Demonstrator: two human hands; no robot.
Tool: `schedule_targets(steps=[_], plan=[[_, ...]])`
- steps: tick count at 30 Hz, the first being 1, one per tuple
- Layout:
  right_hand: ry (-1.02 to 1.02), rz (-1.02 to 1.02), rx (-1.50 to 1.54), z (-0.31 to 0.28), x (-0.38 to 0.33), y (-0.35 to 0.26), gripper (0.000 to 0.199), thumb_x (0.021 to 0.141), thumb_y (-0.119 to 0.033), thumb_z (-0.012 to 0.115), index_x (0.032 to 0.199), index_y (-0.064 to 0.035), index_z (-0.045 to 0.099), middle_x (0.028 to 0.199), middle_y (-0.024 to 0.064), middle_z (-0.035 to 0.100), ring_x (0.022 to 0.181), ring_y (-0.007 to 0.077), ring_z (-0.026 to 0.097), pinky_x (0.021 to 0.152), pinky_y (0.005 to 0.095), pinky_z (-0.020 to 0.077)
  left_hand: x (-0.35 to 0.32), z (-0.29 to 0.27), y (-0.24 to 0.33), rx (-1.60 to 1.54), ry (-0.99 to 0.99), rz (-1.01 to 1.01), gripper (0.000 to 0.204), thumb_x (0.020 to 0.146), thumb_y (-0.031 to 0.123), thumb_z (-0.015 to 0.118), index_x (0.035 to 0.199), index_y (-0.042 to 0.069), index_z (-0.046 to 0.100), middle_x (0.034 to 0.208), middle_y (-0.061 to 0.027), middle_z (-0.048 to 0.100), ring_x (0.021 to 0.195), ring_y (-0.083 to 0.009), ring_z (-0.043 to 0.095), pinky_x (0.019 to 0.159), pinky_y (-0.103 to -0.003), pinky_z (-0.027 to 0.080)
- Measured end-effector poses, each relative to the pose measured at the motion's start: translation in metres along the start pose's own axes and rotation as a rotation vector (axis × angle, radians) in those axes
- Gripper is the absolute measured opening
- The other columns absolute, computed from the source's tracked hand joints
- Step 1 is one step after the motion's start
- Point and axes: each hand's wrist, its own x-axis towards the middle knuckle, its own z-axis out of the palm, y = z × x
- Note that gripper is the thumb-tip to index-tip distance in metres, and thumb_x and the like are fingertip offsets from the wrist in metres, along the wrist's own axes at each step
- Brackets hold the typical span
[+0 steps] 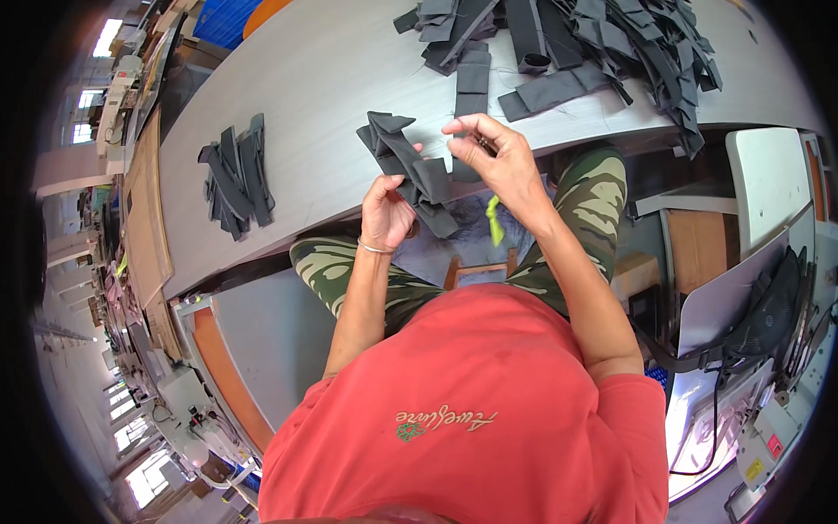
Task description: Trimming excess material and cleaning black foam components using snips.
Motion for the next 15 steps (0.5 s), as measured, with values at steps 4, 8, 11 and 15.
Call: schedule_targets(steps=[4, 8, 11, 15], plan=[[-0.128, -0.061, -0.08, 0.017, -0.018, -0.006, 0.053, 0.081, -0.017, 0.072, 0.129, -0.0137, 0.051, 0.11, 0.0026, 0.054, 0.098, 0.0104, 0.051, 0.082, 0.0239, 0.0419, -0.006, 0.003, 0.005, -0.069, -0.004, 0.011, 0.05, 0.084, 0.012, 0.049, 0.132, -0.002, 0.042, 0.117, -0.0124, 0.057, 0.106, -0.0233, 0.057, 0.093, -0.038, 0.047], [-0.179, -0.106, -0.223, 0.026, -0.024, -0.006, 0.035, 0.077, -0.009, 0.073, 0.11, -0.0067, 0.062, 0.094, -0.0004, 0.055, 0.085, 0.008, 0.05, 0.073, 0.0219, 0.0408, -0.013, 0.002, 0.009, -0.084, -0.074, -0.001, 0.049, 0.084, 0.011, 0.05, 0.13, -0.001, 0.044, 0.117, -0.0121, 0.057, 0.107, -0.0241, 0.057, 0.094, -0.039, 0.046], [-0.176, 0.048, -0.044, 0.021, -0.028, -0.004, 0.017, 0.073, 0.001, 0.071, 0.088, -0.0011, 0.063, 0.081, -0.0017, 0.051, 0.072, 0.0063, 0.046, 0.064, 0.0208, 0.0373, -0.017, 0.002, 0.009, -0.067, -0.102, 0.042, 0.04, 0.085, 0.013, 0.052, 0.122, 0.0, 0.05, 0.114, -0.0112, 0.058, 0.105, -0.0248, 0.057, 0.095, -0.041, 0.045], [-0.089, -0.126, -0.163, 0.017, -0.036, -0.012, 0.016, 0.068, 0.009, 0.069, 0.077, 0.001, 0.058, 0.077, -0.0009, 0.048, 0.066, 0.0054, 0.042, 0.06, 0.0204, 0.0337, -0.022, -0.006, 0.012, -0.149, 0.094, 0.083, 0.025, 0.086, 0.015, 0.056, 0.108, 0.002, 0.056, 0.105, -0.0098, 0.061, 0.102, -0.0245, 0.058, 0.094, -0.043, 0.044]])
